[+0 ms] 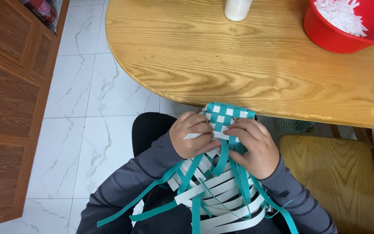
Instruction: Tucking the ends of plastic strips into a woven basket to secure the structure and finish the edges.
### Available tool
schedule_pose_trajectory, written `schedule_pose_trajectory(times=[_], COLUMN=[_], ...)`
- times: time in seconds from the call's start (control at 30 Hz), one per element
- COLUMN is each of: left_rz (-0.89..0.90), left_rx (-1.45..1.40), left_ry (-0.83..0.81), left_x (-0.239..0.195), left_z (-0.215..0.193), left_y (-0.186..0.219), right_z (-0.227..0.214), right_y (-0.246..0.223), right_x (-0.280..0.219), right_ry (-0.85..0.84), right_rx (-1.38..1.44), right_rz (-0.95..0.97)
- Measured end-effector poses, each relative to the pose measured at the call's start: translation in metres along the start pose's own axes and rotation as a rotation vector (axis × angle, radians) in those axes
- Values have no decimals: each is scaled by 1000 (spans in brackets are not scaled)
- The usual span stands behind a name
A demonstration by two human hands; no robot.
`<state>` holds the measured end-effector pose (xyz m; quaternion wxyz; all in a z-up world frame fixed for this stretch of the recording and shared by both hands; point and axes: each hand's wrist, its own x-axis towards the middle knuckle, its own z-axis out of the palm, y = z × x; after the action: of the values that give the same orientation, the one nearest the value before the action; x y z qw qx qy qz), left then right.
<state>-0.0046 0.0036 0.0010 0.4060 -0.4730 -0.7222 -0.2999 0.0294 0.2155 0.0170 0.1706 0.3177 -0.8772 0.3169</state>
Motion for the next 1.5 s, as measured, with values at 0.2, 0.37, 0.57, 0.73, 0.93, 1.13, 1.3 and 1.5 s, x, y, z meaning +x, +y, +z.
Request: schedule_pose_trajectory(times=[0.2, 0.37, 0.57, 0.73, 0.93, 1.13, 1.3, 1.5], left_rz=[-41, -56, -64, -53, -69, -73, -99, -130], left_rx=[-47, -48, -62, -76, -80, -75, -145, -197], left_ry=[1, 5, 34, 22, 22, 30, 18, -111], left_x=[6, 2, 0, -1, -8, -14, -23, -19], left_z=[-4, -2, -1, -1, 5, 7, 15, 2], left_y=[3, 6, 12, 16, 18, 19, 16, 5], right_z=[1, 6, 9, 8, 10, 12, 11, 3], right_y=[-2, 2, 4, 2, 4, 6, 7, 7], right_x=[4, -3, -12, -17, -20, -22, -22, -18], right_ry=[81, 92, 70, 85, 91, 125, 107, 109], right_rx=[12, 26, 60, 50, 70, 106, 115, 235], right_rz=[-62, 5, 59, 40, 50, 7, 39, 6])
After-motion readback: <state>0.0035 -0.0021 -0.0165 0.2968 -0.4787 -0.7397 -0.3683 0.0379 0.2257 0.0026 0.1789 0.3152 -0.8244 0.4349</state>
